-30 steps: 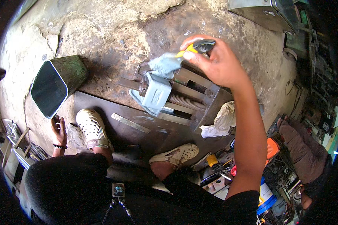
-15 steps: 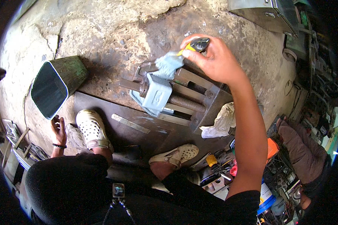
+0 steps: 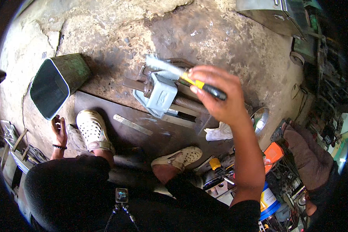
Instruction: The person paints a metal bench vise with light blue paint using a brush. They repeatedly dip the brush into a paint container and apply paint to the vise jaws and body, then wipe excess paint with a cloth.
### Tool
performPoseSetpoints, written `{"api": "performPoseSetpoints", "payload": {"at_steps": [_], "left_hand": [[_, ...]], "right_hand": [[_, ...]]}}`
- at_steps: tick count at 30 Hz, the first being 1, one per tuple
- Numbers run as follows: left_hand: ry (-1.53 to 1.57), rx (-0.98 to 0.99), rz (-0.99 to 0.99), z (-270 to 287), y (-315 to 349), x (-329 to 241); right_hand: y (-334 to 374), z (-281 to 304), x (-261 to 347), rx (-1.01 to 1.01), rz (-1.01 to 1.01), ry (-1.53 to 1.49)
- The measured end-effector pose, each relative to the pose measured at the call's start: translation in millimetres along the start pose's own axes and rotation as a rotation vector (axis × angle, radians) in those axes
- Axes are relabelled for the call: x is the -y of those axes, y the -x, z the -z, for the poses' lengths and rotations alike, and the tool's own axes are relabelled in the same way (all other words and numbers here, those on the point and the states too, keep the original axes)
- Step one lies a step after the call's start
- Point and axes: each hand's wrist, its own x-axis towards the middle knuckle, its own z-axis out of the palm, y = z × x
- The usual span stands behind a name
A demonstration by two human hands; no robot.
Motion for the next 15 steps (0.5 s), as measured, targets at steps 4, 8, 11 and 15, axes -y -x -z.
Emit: {"api": "performPoseSetpoints", "payload": {"at_steps": [4, 8, 11, 15], "left_hand": [[0.037, 0.013, -0.059, -2.0, 1.0, -10.2], [0.044, 0.036, -0.046, 0.8, -1.1, -13.5], [0.032, 0.035, -0.022, 1.1, -2.5, -8.9], [0.038, 0.023, -0.113, -3.7, -4.0, -1.9]], "right_hand": [[35.0, -14.3, -9.0, -0.045, -0.076, -0.022], [52.1, -14.3, -17.7, -0.068, -0.133, -0.013], [56.5, -8.6, -17.6, -0.033, -0.164, 0.026], [58.0, -3.7, -15.4, -0.021, -0.183, 0.043]]}}
